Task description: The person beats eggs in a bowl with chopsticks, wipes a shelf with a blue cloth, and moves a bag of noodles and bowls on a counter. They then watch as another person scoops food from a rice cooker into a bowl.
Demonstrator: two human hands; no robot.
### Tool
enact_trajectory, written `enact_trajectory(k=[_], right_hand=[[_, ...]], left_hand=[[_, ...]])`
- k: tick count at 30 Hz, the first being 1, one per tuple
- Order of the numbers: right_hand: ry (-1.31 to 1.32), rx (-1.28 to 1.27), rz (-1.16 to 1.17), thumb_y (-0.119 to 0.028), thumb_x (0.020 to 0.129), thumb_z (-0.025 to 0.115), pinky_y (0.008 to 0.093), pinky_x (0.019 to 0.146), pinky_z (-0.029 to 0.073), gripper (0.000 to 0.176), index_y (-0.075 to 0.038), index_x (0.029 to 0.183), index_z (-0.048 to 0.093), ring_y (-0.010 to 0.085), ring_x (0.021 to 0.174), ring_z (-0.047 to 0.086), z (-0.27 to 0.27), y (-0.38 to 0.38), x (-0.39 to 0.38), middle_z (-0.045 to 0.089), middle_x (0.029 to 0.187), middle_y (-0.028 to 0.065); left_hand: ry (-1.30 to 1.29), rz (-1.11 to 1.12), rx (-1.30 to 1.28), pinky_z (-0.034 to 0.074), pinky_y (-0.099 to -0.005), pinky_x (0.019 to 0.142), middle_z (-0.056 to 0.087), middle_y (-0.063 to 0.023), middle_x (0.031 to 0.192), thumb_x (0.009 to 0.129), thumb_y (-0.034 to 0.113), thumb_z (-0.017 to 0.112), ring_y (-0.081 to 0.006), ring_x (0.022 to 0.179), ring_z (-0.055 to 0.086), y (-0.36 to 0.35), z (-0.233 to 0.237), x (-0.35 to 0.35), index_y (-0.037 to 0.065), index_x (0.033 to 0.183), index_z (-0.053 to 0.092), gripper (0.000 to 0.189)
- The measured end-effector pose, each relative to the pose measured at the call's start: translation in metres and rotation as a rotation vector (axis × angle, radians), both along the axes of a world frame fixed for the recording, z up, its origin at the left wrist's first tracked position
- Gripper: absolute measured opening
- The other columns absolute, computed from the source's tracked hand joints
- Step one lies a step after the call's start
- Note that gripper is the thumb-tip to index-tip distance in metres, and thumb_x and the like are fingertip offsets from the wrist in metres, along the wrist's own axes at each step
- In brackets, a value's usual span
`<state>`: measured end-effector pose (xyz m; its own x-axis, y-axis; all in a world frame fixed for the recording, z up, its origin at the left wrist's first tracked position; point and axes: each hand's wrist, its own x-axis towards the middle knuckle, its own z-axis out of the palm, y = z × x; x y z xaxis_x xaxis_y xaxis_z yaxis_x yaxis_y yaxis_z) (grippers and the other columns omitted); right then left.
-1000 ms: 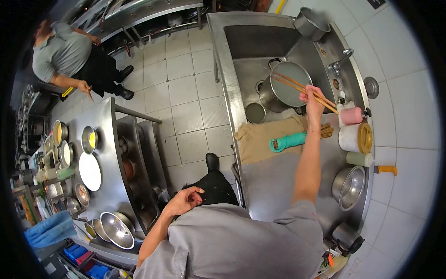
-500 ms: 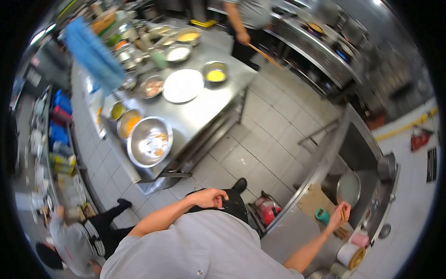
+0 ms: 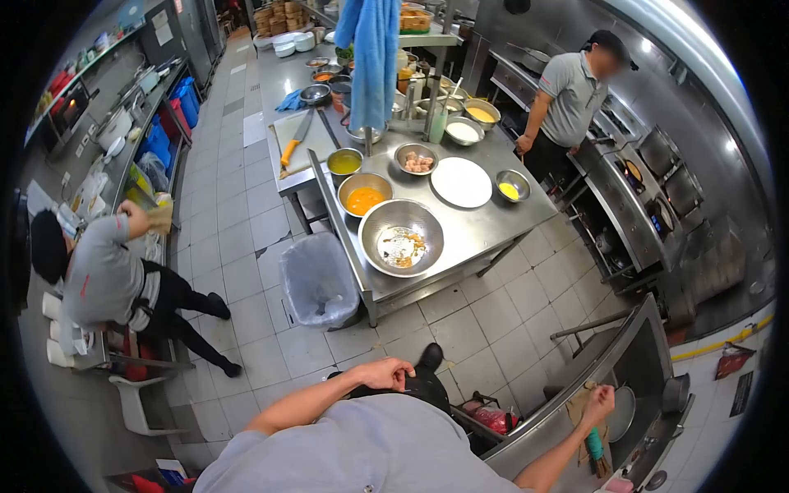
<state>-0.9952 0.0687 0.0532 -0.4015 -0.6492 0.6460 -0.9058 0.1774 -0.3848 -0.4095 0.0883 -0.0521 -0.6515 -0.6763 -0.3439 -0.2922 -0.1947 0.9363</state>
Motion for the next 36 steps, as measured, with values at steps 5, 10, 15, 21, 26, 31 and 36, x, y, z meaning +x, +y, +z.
enact_trajectory(k=[5,10,15,21,26,31,36], right_hand=[[-0.011,-0.122,0.129,-0.016,0.096,0.057,0.0331,0.06,0.046,0.017,-0.001,0.088,0.058,0.0164,0.067,0.057,0.029,-0.045,0.043,0.058,0.074,0.008],[-0.221,0.103,0.263,-0.01,0.091,0.063,0.0319,0.058,0.046,0.014,0.002,0.085,0.06,0.0142,0.064,0.058,0.01,-0.095,0.038,0.061,0.072,0.009],[-0.336,0.137,0.37,-0.008,0.089,0.065,0.0305,0.055,0.048,0.014,0.003,0.084,0.059,0.0135,0.057,0.058,-0.016,-0.14,0.075,0.062,0.067,0.0071],[-0.69,0.395,0.338,-0.006,0.088,0.067,0.0261,0.046,0.05,0.013,-0.001,0.082,0.058,0.0121,0.052,0.06,0.029,-0.171,0.149,0.062,0.067,0.0058],[-0.809,0.403,0.618,-0.018,0.09,0.069,0.025,0.051,0.051,0.017,-0.004,0.083,0.061,0.0106,0.057,0.061,0.07,-0.252,0.196,0.063,0.069,0.0034],[-0.677,0.216,0.916,-0.022,0.093,0.068,0.0229,0.054,0.046,0.019,-0.004,0.085,0.064,0.0085,0.058,0.056,0.117,-0.406,0.272,0.061,0.068,0.0008],[-0.712,0.002,1.185,-0.018,0.095,0.067,0.0205,0.056,0.047,0.017,-0.002,0.09,0.066,0.0083,0.063,0.06,0.124,-0.602,0.366,0.064,0.072,0.0017]], left_hand=[[-0.13,0.152,-0.058,0.05,-0.035,0.07,0.069,-0.0089,0.083,0.08,0.01,0.076,-0.02,0.08,0.067,0.031,0.018,0.033,0.0,0.118,0.058,0.043],[-0.074,0.316,-0.018,0.05,-0.034,0.068,0.069,-0.0088,0.081,0.08,0.012,0.076,-0.0194,0.075,0.065,0.051,0.01,0.055,-0.001,0.117,0.059,0.043],[-0.144,0.32,-0.034,0.049,-0.0283,0.066,0.066,-0.0057,0.079,0.082,0.011,0.077,-0.0112,0.07,0.061,0.046,0.007,0.067,-0.001,0.116,0.06,0.04],[-0.296,0.332,-0.088,0.05,-0.0339,0.068,0.068,-0.0077,0.079,0.082,0.014,0.076,-0.0185,0.073,0.064,0.011,0.035,0.072,0.004,0.118,0.061,0.04],[-0.035,0.533,-0.052,0.052,-0.0295,0.071,0.068,-0.0037,0.089,0.088,0.013,0.073,-0.0134,0.08,0.063,-0.031,0.061,0.115,0.005,0.121,0.06,0.036],[0.054,0.882,-0.225,0.052,-0.0258,0.077,0.068,-0.0055,0.102,0.09,0.005,0.069,-0.0097,0.089,0.063,-0.135,0.123,0.173,0.007,0.129,0.053,0.043],[-0.067,1.131,-0.453,0.05,-0.0293,0.087,0.063,-0.01,0.119,0.086,0.0,0.067,-0.0168,0.109,0.059,-0.286,0.144,0.208,0.006,0.135,0.047,0.052]])
